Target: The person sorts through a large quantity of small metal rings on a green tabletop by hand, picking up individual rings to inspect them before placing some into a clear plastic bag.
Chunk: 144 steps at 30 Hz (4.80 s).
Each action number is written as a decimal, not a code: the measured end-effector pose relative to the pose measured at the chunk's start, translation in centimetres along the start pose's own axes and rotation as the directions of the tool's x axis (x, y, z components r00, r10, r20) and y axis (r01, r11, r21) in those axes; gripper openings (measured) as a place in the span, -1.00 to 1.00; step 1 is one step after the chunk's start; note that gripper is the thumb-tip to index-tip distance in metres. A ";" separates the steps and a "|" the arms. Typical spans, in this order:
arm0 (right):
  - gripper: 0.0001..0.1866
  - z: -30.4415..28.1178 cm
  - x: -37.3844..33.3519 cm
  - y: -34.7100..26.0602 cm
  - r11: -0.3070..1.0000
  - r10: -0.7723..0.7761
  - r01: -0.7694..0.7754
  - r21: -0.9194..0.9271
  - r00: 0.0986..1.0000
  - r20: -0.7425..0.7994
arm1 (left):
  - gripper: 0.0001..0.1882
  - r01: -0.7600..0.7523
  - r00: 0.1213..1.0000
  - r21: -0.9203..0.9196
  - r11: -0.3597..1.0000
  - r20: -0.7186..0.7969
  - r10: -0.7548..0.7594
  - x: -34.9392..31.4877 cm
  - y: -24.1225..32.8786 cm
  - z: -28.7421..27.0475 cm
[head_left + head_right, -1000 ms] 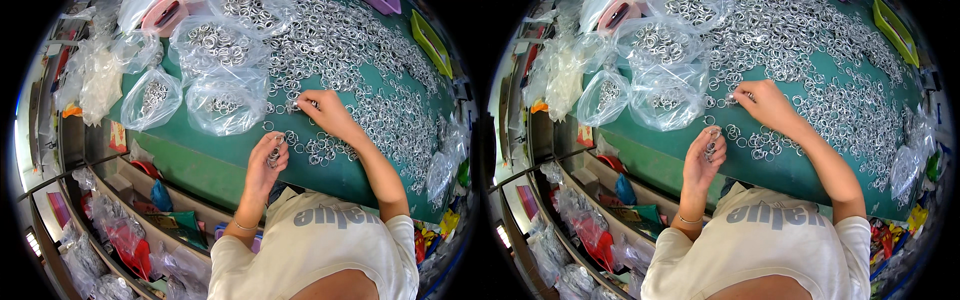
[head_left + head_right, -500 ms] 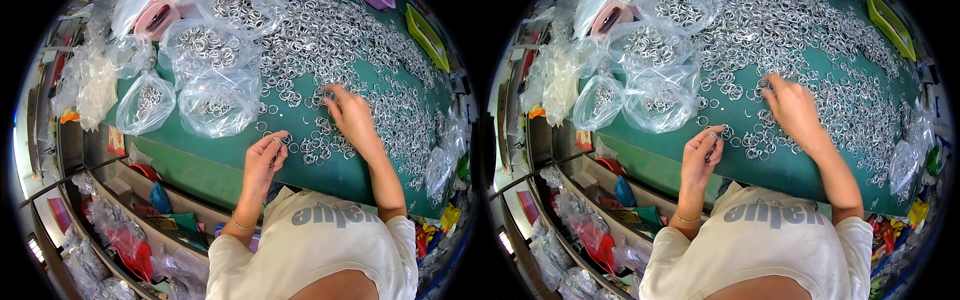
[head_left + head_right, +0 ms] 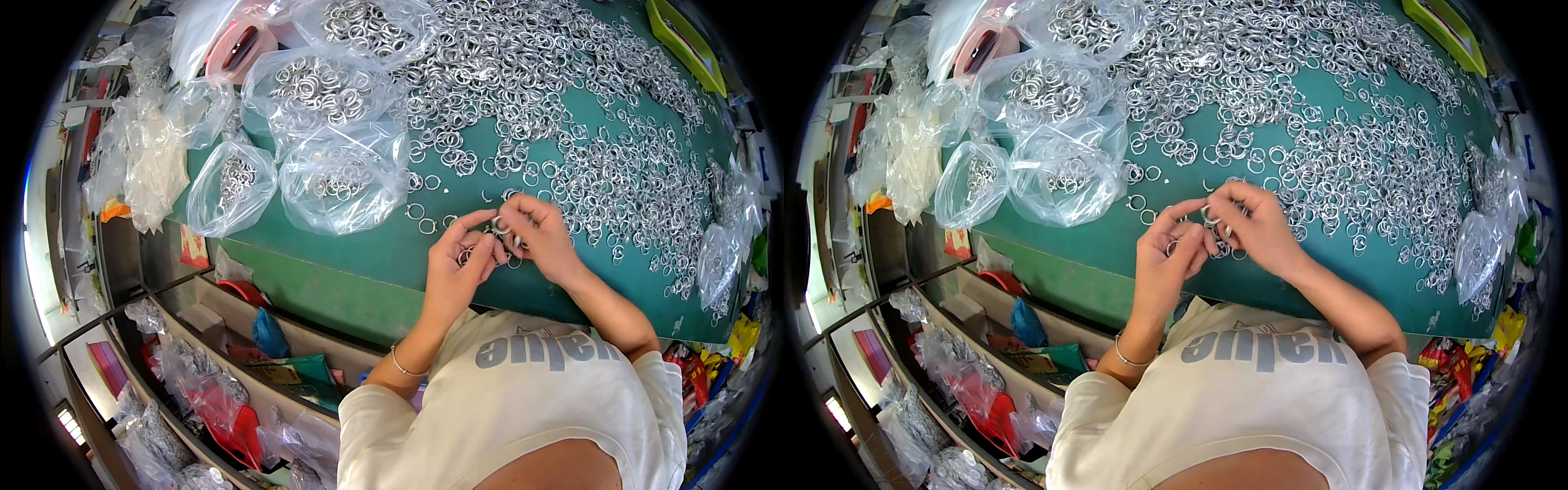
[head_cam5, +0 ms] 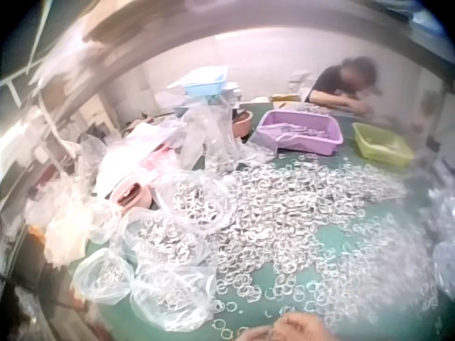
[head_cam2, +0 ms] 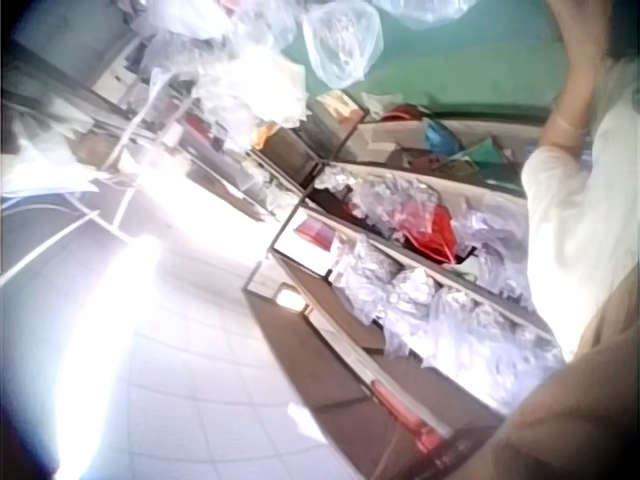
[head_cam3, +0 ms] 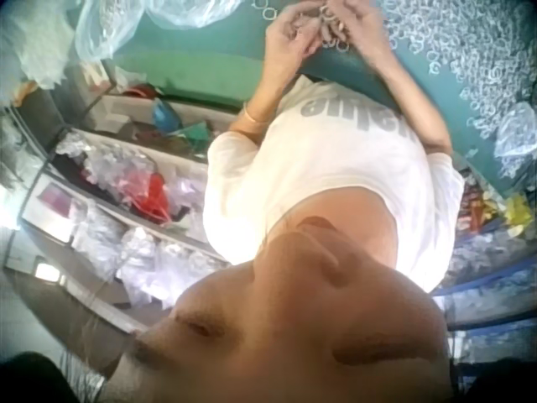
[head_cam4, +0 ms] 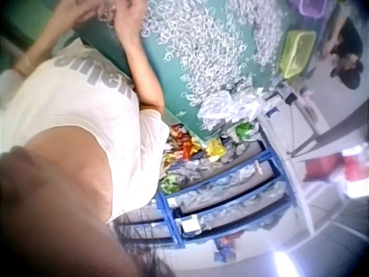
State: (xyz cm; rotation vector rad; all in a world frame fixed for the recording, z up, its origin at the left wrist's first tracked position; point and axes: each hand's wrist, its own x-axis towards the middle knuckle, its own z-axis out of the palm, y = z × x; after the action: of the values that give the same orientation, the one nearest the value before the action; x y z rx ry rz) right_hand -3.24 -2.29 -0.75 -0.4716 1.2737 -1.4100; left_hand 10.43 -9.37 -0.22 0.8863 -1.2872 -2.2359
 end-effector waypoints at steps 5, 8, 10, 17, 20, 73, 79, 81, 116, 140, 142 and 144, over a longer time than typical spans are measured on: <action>-0.85 -2.5 0.5 -0.4 0.822 0.046 -0.084 0.563 0.996 0.081 | -0.74 -0.037 0.990 0.149 0.988 -0.128 0.057 1.5 -0.2 -1.6; -0.83 -2.7 0.9 -1.4 0.860 0.052 -0.083 0.503 0.996 0.075 | -0.74 -0.161 0.943 0.664 0.730 -0.116 0.313 3.6 0.2 -2.3; -0.82 -2.9 1.3 -1.7 0.921 0.046 -0.066 0.384 0.997 0.062 | -0.72 -0.138 0.912 0.885 0.445 -0.062 0.406 5.6 0.8 -2.0; -0.79 -2.6 5.0 -4.1 0.771 -0.277 0.200 -0.604 0.960 -0.037 | -0.74 0.009 0.932 1.000 -0.001 -0.008 0.361 9.0 1.3 -1.9; -0.76 -2.4 8.0 -3.7 0.393 -0.538 0.286 -0.874 0.842 0.034 | -0.86 -0.007 0.960 0.996 0.087 -0.017 0.280 7.0 0.4 -1.3; -0.86 -1.4 3.3 -3.3 0.688 -0.084 0.184 -0.702 0.981 0.175 | -0.89 -0.130 0.991 0.294 0.947 0.009 0.133 1.4 0.3 -3.6; -0.83 0.8 4.5 -1.1 0.208 -0.346 0.424 -0.882 0.875 0.339 | -0.89 -0.237 0.928 0.744 0.625 -0.018 0.373 0.8 1.1 -2.5; -0.85 1.1 5.1 -0.7 0.110 -0.323 0.449 -0.887 0.860 0.395 | -0.88 -0.253 0.912 0.762 0.596 -0.018 0.411 0.7 1.2 -2.8; -0.79 4.2 9.6 0.1 -0.072 -0.279 0.512 -0.856 0.813 0.511 | -0.51 0.058 0.843 0.923 0.379 -0.249 0.476 2.3 0.8 -5.3; -0.85 -4.9 4.1 -6.1 0.569 -0.181 0.073 -0.819 0.983 -0.038 | -0.67 0.023 0.872 0.900 0.436 -0.231 0.432 2.9 -0.2 -4.4; -0.88 -5.9 3.8 -5.4 0.329 -0.294 0.004 -0.944 0.951 -0.098 | -0.63 0.003 0.883 0.900 0.436 -0.207 0.422 3.1 -0.2 -4.2; -0.89 -6.4 2.8 -5.3 0.344 -0.406 0.022 -0.939 0.905 -0.127 | -0.58 0.026 0.903 0.918 0.395 -0.192 0.386 2.9 0.3 -3.8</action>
State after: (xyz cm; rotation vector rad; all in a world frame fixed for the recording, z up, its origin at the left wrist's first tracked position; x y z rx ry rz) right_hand -11.88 -3.09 0.68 -1.2559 2.3814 -0.8188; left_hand 11.05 -13.60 -2.28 1.3373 -2.2795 -0.9081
